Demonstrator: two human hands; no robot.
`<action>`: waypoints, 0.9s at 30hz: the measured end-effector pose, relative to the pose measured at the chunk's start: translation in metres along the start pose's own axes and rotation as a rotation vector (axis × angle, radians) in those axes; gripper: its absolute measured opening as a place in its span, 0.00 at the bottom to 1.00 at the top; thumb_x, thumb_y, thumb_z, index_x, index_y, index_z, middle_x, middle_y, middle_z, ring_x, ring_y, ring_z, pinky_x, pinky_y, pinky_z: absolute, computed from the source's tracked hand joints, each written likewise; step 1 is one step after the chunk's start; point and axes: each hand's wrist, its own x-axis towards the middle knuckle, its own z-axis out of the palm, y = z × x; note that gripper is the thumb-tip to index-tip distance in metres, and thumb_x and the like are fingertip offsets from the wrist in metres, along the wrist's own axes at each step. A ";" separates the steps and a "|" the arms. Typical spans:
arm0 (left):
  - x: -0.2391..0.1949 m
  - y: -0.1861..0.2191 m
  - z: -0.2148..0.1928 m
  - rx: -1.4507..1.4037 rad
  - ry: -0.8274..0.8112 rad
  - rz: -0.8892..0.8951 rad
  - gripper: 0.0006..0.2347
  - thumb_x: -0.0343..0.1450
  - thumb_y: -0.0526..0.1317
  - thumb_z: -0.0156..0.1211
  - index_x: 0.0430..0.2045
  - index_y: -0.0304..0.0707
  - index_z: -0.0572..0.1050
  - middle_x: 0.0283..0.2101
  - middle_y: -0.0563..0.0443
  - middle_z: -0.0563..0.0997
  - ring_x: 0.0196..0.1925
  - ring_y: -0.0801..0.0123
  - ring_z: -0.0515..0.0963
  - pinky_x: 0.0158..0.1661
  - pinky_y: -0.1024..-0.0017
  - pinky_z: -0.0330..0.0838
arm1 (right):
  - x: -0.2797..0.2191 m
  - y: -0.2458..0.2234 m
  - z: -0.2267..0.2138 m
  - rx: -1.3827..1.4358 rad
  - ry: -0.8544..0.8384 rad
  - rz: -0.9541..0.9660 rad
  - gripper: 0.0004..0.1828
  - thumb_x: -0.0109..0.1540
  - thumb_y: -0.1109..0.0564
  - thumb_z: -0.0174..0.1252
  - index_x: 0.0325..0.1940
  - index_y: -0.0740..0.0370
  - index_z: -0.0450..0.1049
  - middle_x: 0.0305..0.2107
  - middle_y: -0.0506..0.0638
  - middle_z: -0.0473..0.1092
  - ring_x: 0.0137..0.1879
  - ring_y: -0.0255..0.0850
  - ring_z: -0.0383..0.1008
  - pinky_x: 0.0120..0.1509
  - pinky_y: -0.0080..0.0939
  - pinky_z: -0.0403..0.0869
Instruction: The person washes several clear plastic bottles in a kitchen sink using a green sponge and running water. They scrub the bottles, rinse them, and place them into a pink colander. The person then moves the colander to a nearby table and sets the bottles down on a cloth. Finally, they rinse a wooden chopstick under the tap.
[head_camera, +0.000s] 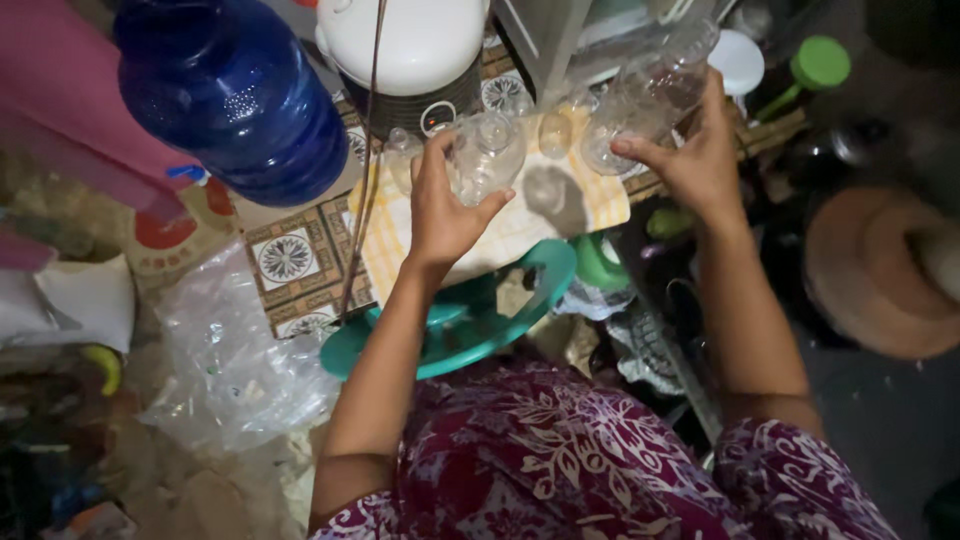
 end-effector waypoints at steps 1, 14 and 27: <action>0.003 -0.001 0.010 0.035 0.005 -0.039 0.37 0.56 0.38 0.83 0.59 0.35 0.65 0.54 0.36 0.74 0.58 0.44 0.73 0.58 0.56 0.69 | 0.006 0.004 -0.005 -0.078 0.012 0.037 0.53 0.54 0.62 0.82 0.76 0.62 0.56 0.66 0.56 0.68 0.73 0.46 0.68 0.80 0.47 0.68; -0.005 -0.101 0.139 0.132 0.023 -0.164 0.38 0.55 0.39 0.80 0.57 0.30 0.63 0.56 0.31 0.73 0.60 0.40 0.71 0.59 0.54 0.67 | 0.030 0.161 -0.031 -0.310 -0.095 0.041 0.56 0.48 0.52 0.85 0.72 0.66 0.59 0.63 0.61 0.67 0.68 0.53 0.67 0.72 0.51 0.67; -0.023 -0.202 0.227 0.181 0.251 -0.034 0.39 0.49 0.35 0.83 0.54 0.27 0.67 0.50 0.31 0.75 0.52 0.38 0.75 0.53 0.54 0.72 | -0.002 0.304 0.024 -0.267 -0.120 0.215 0.59 0.45 0.51 0.83 0.73 0.61 0.57 0.61 0.60 0.68 0.66 0.53 0.69 0.69 0.50 0.69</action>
